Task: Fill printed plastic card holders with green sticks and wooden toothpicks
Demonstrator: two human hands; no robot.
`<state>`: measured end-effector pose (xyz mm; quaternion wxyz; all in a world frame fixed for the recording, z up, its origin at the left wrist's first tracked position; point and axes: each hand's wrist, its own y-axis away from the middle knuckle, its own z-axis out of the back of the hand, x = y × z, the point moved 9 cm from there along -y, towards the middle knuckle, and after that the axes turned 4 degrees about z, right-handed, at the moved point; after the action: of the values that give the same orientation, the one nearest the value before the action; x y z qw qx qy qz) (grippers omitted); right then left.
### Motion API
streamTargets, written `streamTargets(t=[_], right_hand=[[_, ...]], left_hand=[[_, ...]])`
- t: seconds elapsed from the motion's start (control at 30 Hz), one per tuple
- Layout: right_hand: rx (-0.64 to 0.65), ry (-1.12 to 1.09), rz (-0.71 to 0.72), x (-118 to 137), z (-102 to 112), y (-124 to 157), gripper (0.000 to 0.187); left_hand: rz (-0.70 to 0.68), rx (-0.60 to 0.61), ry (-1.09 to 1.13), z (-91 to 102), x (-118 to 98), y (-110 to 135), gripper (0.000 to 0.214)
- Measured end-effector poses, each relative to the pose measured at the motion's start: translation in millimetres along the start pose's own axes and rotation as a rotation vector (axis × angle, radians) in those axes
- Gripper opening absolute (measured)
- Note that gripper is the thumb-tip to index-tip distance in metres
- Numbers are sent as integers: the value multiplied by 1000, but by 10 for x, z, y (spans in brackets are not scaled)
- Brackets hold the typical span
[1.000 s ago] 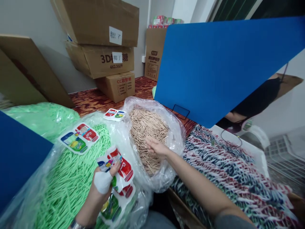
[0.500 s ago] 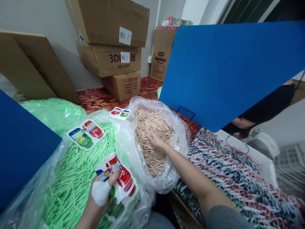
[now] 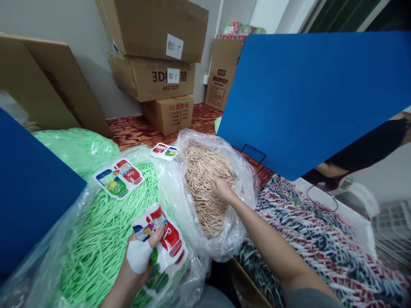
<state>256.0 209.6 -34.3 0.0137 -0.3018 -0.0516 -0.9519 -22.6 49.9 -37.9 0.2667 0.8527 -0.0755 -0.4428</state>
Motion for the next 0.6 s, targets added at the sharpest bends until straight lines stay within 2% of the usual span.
streamTargets(t=[0.1, 0.2, 0.27, 0.33, 0.37, 0.43, 0.6], right_hand=[[-14, -148, -30, 29, 29, 249, 31], [46, -326, -47, 220, -189, 558, 38], [119, -648, -72, 403, -391, 753, 38], [209, -1010, -91, 619, -540, 912, 41], [256, -1152, -93, 727, -581, 973, 42], [351, -1303, -64, 929, -611, 1065, 39], [546, -1377, 29, 1252, -692, 1211, 35]], left_hand=[[-50, 29, 49, -179, -99, -32, 37], [-100, 214, 112, -611, -190, -59, 32], [-131, 313, 102, -862, -213, -69, 31], [-139, 374, 78, -1018, -182, -76, 33], [-136, 390, 61, -1058, -151, -76, 33], [-124, 411, 22, -1091, -78, -64, 32], [-107, 403, -12, -1043, 26, -17, 27]])
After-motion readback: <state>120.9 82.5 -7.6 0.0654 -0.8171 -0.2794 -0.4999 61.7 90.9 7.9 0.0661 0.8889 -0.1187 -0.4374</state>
